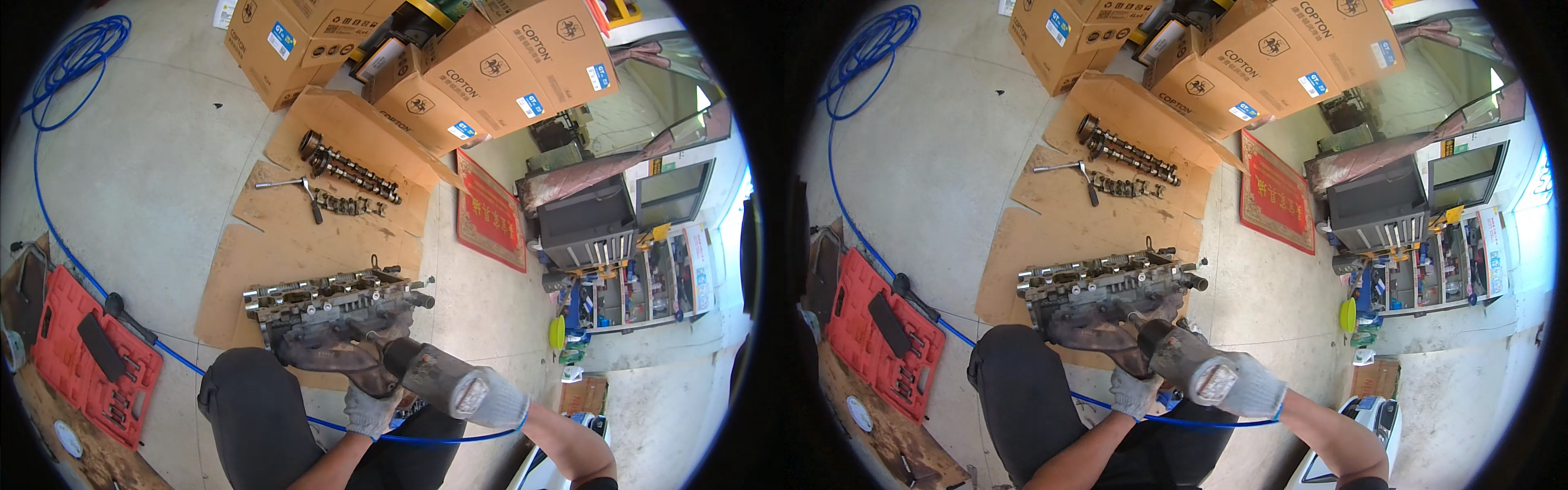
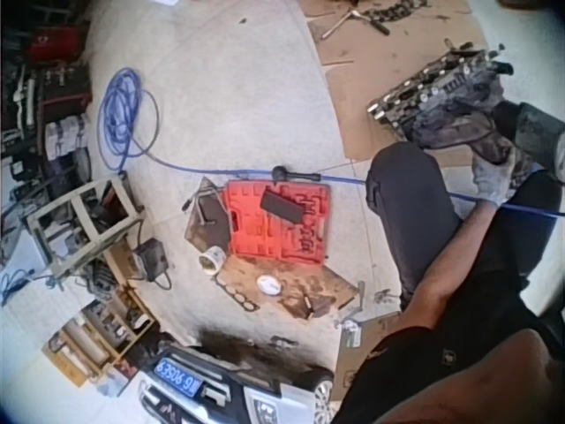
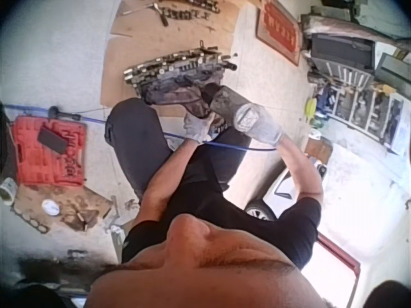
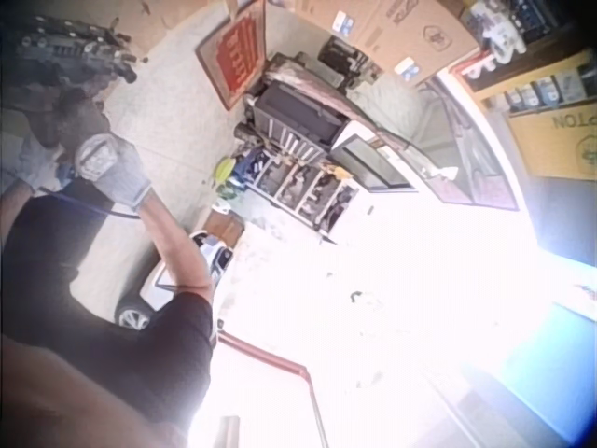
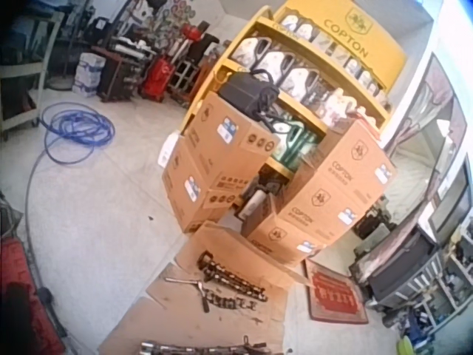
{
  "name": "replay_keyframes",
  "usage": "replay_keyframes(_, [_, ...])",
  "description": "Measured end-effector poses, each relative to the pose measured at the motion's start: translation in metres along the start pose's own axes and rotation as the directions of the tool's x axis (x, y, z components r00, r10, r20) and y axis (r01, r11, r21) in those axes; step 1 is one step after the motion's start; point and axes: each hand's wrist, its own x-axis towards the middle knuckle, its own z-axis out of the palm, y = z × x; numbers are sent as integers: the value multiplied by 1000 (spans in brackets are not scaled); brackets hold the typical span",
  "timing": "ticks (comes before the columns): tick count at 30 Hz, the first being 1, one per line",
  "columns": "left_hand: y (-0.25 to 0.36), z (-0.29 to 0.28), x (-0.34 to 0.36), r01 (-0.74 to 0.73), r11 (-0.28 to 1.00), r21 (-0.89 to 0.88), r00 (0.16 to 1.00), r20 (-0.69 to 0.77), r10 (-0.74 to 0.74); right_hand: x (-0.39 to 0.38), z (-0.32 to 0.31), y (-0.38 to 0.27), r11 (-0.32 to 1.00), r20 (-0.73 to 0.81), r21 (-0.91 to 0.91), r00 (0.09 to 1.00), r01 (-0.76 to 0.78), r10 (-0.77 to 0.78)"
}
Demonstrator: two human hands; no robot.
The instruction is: The person disassembles an engine cylinder head using a pneumatic impact wrench, removes bolts, and cleans the engine block surface with a cloth and spray. The person works on the floor initially, then moves to the vehicle to clean the exposed engine block.
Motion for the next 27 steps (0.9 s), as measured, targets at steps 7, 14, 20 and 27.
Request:
replay_keyframes(7, [-7, 1, 2, -13, 999, -35, 998, 65, 15, -5, 14, -28, 941, -75, 326, 990, -89, 119])
replay_keyframes(14, [-23, 2, 10, 20, 999, -38, 997, 70, -18, -1, 12, -65, 665, 92, -713, 970, 221, -224])
replay_keyframes(20, [-10, -5, 5, 59, 996, 63, 993, 99, -65, -12, 32, -45, 717, -54, -683, 970, 136, -236])
replay_keyframes(27, [-64, 6, 30, 100, 883, -459, 991, 129, -45, -4, 49, -99, 815, -188, -565, 982, -128, 24])
